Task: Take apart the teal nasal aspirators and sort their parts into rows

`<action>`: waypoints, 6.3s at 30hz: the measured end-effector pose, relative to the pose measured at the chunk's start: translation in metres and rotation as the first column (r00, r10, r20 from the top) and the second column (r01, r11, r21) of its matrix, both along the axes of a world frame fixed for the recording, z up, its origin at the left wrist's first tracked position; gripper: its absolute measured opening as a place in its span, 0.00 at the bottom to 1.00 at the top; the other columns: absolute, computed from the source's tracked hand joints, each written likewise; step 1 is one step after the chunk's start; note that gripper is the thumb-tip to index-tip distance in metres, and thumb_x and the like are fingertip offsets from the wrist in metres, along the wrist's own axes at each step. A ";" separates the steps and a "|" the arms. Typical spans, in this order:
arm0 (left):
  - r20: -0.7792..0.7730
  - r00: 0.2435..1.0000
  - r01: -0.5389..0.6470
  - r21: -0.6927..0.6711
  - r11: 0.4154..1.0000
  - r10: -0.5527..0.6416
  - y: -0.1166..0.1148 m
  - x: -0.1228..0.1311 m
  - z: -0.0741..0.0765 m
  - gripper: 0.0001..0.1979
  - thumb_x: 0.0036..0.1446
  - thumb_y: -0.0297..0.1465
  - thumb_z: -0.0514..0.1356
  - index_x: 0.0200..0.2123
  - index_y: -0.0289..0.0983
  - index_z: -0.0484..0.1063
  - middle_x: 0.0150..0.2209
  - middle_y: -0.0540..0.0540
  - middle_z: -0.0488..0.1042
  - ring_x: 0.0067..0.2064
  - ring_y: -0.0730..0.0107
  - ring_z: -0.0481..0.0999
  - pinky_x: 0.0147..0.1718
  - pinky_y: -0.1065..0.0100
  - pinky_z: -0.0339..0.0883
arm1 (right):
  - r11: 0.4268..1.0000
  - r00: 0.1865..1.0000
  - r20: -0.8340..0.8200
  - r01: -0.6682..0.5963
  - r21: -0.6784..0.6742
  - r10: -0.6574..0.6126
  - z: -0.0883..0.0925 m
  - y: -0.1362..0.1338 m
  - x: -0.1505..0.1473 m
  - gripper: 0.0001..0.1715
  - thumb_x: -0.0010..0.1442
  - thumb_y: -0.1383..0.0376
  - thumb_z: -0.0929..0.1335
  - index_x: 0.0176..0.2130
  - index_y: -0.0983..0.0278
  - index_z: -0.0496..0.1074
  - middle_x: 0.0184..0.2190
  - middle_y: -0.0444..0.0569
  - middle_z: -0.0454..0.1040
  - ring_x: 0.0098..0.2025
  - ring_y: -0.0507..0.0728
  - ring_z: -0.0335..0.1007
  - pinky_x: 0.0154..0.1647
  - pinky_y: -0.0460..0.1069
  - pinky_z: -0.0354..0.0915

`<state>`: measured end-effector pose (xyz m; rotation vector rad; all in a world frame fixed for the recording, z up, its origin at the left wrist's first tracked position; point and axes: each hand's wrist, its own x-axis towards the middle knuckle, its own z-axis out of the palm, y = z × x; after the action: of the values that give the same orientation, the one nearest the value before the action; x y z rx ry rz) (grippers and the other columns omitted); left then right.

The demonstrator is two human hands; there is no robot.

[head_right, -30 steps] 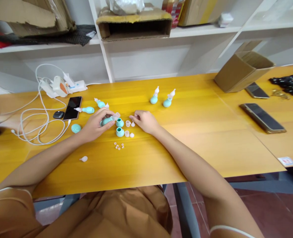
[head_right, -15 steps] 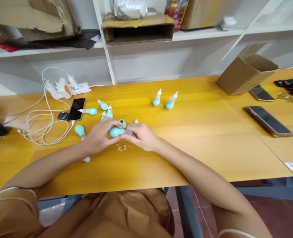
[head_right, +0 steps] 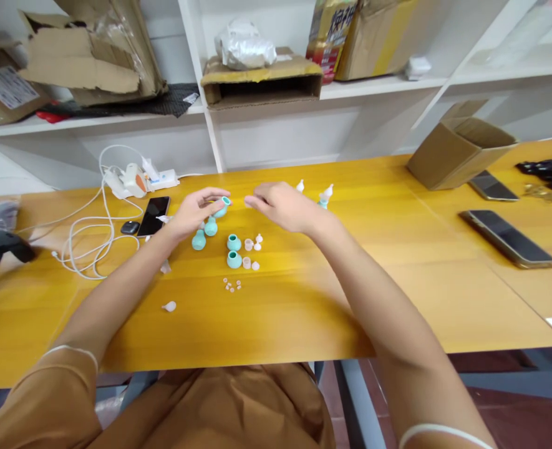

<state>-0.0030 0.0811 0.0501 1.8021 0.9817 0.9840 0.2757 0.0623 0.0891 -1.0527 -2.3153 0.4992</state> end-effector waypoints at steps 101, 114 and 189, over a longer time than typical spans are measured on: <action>-0.391 0.850 0.351 -0.082 0.933 -0.354 -0.099 -0.003 0.006 0.18 0.66 0.48 0.70 0.38 0.38 0.78 0.34 0.52 0.80 0.36 0.69 0.76 0.40 0.67 0.64 | 0.638 0.676 -0.736 -0.549 -0.540 -0.041 -0.097 -0.101 -0.027 0.22 0.64 0.52 0.82 0.39 0.63 0.74 0.35 0.47 0.85 0.28 0.52 0.81 0.33 0.49 0.80; -0.482 0.822 0.344 -0.003 0.939 -0.302 -0.100 -0.008 0.012 0.04 0.57 0.31 0.68 0.31 0.38 0.78 0.28 0.53 0.79 0.30 0.73 0.74 0.35 0.68 0.62 | 0.630 0.700 -0.713 -0.538 -0.559 -0.036 -0.105 -0.096 -0.028 0.21 0.62 0.53 0.83 0.36 0.64 0.77 0.34 0.48 0.86 0.29 0.51 0.82 0.32 0.47 0.79; -0.116 0.959 0.279 0.210 0.937 -0.259 0.009 0.005 0.022 0.09 0.69 0.38 0.68 0.44 0.38 0.84 0.47 0.43 0.84 0.49 0.61 0.84 0.51 0.60 0.78 | 0.944 0.739 -0.658 -0.094 -0.317 -0.148 -0.032 0.028 -0.032 0.40 0.72 0.31 0.59 0.25 0.55 0.46 0.20 0.38 0.43 0.21 0.53 0.39 0.24 0.52 0.47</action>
<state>0.0021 0.0903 0.0722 2.1180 0.6696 0.8771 0.2437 0.0900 0.0568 -0.8465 -1.5836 1.0917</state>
